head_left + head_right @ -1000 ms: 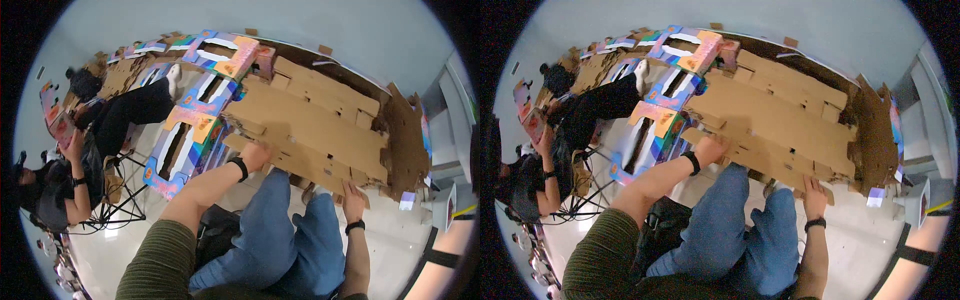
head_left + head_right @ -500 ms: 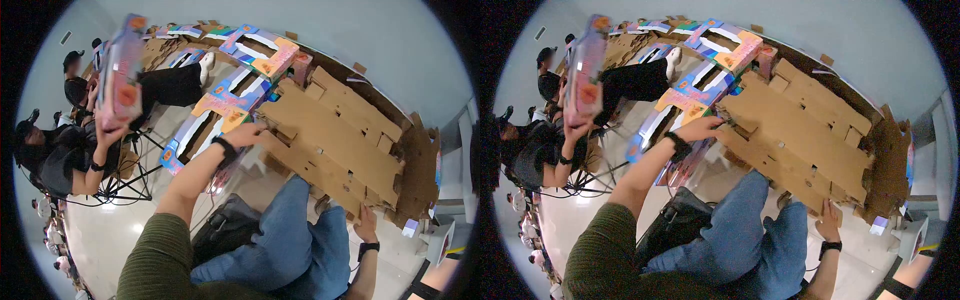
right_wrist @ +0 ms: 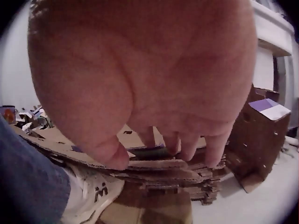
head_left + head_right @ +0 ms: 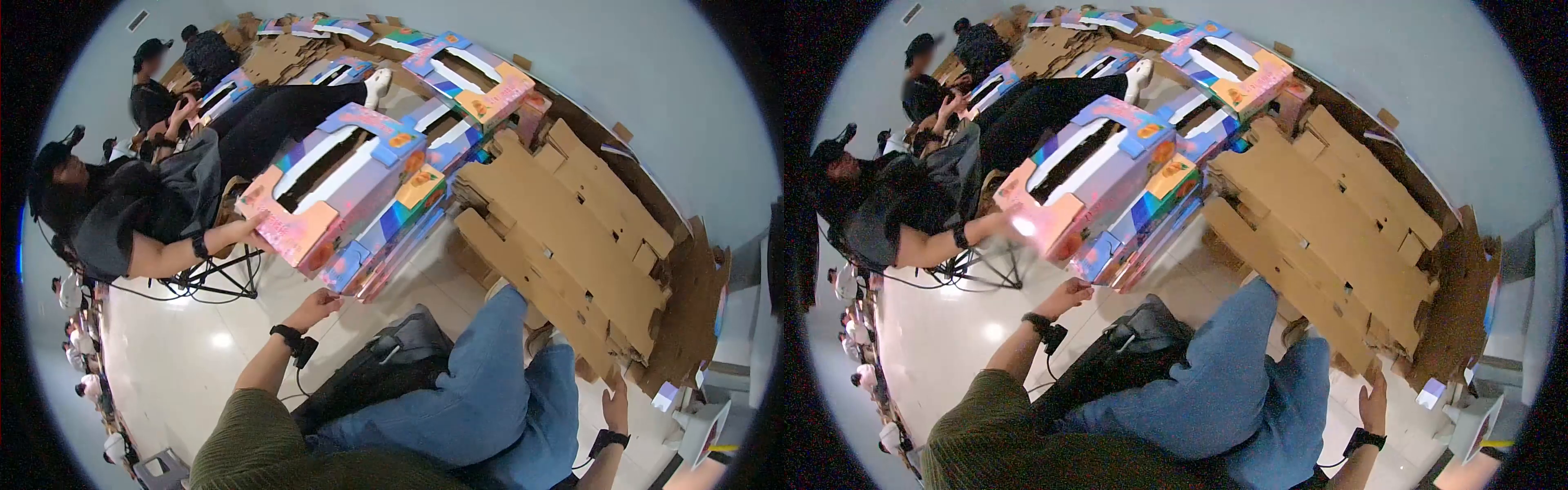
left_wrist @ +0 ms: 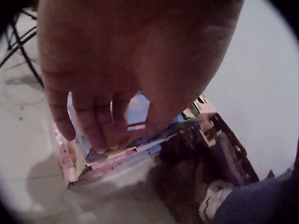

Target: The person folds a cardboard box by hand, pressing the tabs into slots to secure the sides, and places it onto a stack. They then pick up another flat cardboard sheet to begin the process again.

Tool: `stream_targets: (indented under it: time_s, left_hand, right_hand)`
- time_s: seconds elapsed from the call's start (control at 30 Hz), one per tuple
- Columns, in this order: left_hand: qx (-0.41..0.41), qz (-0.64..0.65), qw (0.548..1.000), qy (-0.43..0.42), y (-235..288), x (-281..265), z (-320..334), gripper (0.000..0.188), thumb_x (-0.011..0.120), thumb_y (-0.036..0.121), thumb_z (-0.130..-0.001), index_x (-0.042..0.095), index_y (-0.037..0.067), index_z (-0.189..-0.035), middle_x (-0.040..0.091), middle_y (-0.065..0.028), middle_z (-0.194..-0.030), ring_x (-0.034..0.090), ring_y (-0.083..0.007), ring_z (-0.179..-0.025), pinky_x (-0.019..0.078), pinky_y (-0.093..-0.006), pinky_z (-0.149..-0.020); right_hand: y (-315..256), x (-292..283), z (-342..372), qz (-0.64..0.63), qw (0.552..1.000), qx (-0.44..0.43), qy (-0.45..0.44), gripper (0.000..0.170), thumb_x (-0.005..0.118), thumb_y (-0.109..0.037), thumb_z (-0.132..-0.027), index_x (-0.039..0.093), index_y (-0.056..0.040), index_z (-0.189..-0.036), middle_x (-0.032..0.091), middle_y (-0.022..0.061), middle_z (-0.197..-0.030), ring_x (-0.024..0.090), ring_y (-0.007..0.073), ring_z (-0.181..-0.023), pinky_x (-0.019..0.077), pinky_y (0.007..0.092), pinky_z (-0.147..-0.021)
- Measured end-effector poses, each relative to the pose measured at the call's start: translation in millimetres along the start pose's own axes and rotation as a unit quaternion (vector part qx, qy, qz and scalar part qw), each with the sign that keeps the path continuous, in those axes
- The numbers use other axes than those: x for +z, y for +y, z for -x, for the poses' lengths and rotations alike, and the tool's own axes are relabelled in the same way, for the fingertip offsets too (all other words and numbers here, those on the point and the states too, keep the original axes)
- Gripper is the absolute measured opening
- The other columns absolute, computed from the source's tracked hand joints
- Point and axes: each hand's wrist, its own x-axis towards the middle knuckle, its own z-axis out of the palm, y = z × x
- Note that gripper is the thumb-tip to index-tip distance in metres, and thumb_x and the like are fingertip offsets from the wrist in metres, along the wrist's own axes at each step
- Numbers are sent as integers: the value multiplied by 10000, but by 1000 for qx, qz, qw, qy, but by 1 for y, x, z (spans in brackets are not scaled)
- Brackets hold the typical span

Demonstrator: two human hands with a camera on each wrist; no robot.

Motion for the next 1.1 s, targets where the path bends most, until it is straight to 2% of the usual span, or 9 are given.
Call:
stream_targets:
  time_s: [0.07, 0.17, 0.3, 0.4, 0.43, 0.53, 0.73, 0.83, 1.1]
  left_hand:
    - [-60, 192, 979, -7, 33, 1, 34, 459, 701, 338, -976, 563, 104, -1346, 609, -35, -1258, 572, -207, -1204, 472, -403, -1002]
    - [-12, 348, 937, -26, 29, -5, 45, 651, 705, 420, -968, 438, 137, -1490, 495, -46, -1422, 451, -192, -1345, 382, -483, -1114]
    - [-3, 468, 883, 23, 3, -9, 27, 764, 602, 661, -949, 424, 166, -1503, 491, -50, -1409, 450, -197, -1348, 338, -549, -1127]
    - [3, 519, 854, -15, -1, -18, 12, 834, 574, 732, -925, 388, 164, -1508, 444, -55, -1472, 411, -203, -1356, 222, -594, -1189]
    - [-19, 520, 854, -1, -3, -16, 7, 795, 563, 748, -919, 461, 172, -1458, 495, -58, -1386, 482, -195, -1278, 300, -576, -1144]
    - [-45, 500, 864, 48, 4, -12, 1, 799, 605, 754, -891, 473, 189, -1440, 499, -46, -1369, 498, -192, -1234, 276, -607, -1146]
    - [-54, 490, 869, 49, 18, -7, -6, 879, 669, 750, -848, 399, 264, -1529, 411, -46, -1521, 383, -247, -1379, 183, -677, -1168]
    - [-80, 495, 863, 66, 27, -8, -8, 779, 721, 723, -827, 495, 222, -1379, 475, -48, -1354, 499, -208, -1225, 286, -639, -1120]
    - [-70, 489, 863, 102, 40, 0, 2, 851, 792, 696, -772, 473, 201, -1386, 462, -40, -1263, 494, -220, -1055, 348, -656, -1032]
  right_hand:
    - [-5, -7, 5, -10, 1000, -15, -4, 652, 577, -57, -951, 336, -32, -1557, 417, 227, -1559, 414, 386, -1442, 350, 445, -1196]
    - [-25, -18, 14, -16, 1000, -15, -4, 646, 575, -66, -961, 338, -30, -1561, 411, 224, -1577, 394, 367, -1466, 337, 432, -1203]
    - [-25, -17, 19, -11, 1000, -16, 3, 655, 571, -67, -972, 322, -40, -1577, 394, 213, -1597, 372, 350, -1487, 315, 417, -1214]
    - [-25, -20, 28, -21, 1000, -20, 9, 651, 563, -59, -980, 316, -41, -1581, 401, 212, -1594, 383, 341, -1482, 313, 408, -1214]
    - [-22, -19, 30, -34, 999, -27, 18, 640, 557, -55, -982, 320, -35, -1576, 417, 218, -1580, 397, 346, -1471, 317, 406, -1212]
    - [-17, -18, 40, -66, 997, -27, 32, 632, 550, -54, -989, 318, -37, -1577, 421, 218, -1579, 408, 343, -1465, 322, 405, -1210]
    - [-13, -24, 70, -114, 992, 20, 41, 658, 550, -25, -989, 304, -86, -1596, 392, 222, -1600, 395, 337, -1479, 330, 418, -1206]
    - [-10, -25, 85, -139, 989, 20, 49, 654, 538, -34, -997, 291, -91, -1601, 389, 235, -1596, 397, 352, -1475, 334, 426, -1202]
    - [6, -24, 119, -198, 976, 0, 89, 658, 515, -7, -999, 272, -88, -1605, 351, 244, -1606, 378, 355, -1481, 324, 436, -1209]
